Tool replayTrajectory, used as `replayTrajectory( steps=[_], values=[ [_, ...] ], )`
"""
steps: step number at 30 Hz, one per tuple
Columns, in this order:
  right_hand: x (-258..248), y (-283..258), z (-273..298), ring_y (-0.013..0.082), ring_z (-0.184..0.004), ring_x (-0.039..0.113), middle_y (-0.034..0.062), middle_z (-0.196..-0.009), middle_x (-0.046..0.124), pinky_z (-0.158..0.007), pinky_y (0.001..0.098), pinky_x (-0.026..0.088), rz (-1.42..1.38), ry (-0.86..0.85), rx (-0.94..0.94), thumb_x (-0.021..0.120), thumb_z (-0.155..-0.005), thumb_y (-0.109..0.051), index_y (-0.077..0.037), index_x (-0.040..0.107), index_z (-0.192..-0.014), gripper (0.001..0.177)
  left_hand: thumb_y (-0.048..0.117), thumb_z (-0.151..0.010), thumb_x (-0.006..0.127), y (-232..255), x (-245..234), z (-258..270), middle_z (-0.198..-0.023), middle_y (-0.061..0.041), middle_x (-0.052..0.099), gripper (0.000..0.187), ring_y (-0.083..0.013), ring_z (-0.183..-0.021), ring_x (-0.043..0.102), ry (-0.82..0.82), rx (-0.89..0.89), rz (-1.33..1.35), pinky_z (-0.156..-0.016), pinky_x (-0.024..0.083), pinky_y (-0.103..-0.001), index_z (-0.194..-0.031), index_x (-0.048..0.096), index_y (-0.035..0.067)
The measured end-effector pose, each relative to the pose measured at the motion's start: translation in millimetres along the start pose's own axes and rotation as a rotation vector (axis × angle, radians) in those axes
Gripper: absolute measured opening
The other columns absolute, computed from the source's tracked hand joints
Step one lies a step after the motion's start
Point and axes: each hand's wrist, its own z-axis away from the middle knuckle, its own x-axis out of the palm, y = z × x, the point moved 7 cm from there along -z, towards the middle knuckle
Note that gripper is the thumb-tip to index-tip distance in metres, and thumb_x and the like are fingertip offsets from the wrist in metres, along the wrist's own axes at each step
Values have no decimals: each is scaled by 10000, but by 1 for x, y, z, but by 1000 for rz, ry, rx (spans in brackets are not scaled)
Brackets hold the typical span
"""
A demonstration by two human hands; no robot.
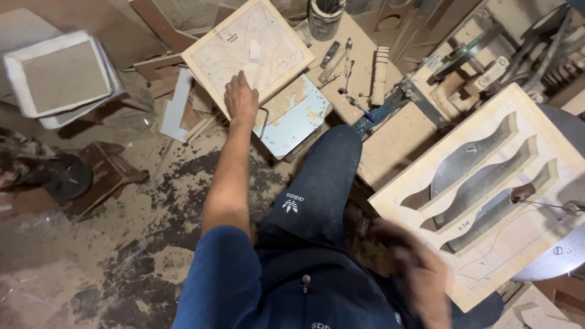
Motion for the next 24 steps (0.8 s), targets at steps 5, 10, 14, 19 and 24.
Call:
replayTrajectory(
  steps=[5,10,14,19,24],
  values=[
    [-153,-77,-5,283,-1133,679,176,-1292,681,-1004,391,532,167,770,-581,539,-1079,-36,55,586,-1404,341,270,-915,756,109,-59,26,-1595,-293,281,805,-416,-1475,268,122,228,211,-1131,256,-565,-1532,331,-25],
    [-260,-132,-41,314,-1067,676,194,-1255,657,-965,407,557,342,859,-870,530,-1182,-14,83,556,-1440,277,155,-1048,678,298,-107,165,-1579,-236,477,524,-406,-1502,432,82,886,724,-1271,342,-490,-1500,489,-30],
    [-276,-135,-59,193,-830,677,102,-1045,685,-748,333,574,-57,762,-748,658,-1200,-78,93,608,-1367,244,168,-983,694,405,-100,312,-1476,-235,548,537,-390,-1405,516,-195,1191,828,-1208,414,-461,-1445,509,-33],
    [-197,-167,17,193,-710,603,98,-842,663,-851,428,441,604,1075,-1199,650,-994,-77,5,589,-1133,172,151,-990,672,455,-59,366,-1355,-225,634,327,-385,-1330,589,-326,1359,864,-1157,473,-457,-1253,609,-31],
    [-147,-157,48,300,-987,660,88,-821,717,-1206,529,231,909,868,-1181,702,-932,-294,-42,701,-883,257,131,-955,653,459,-33,367,-1256,-205,694,226,-383,-1227,644,-265,1392,869,-1082,508,-462,-1114,679,-28]
  ],
)
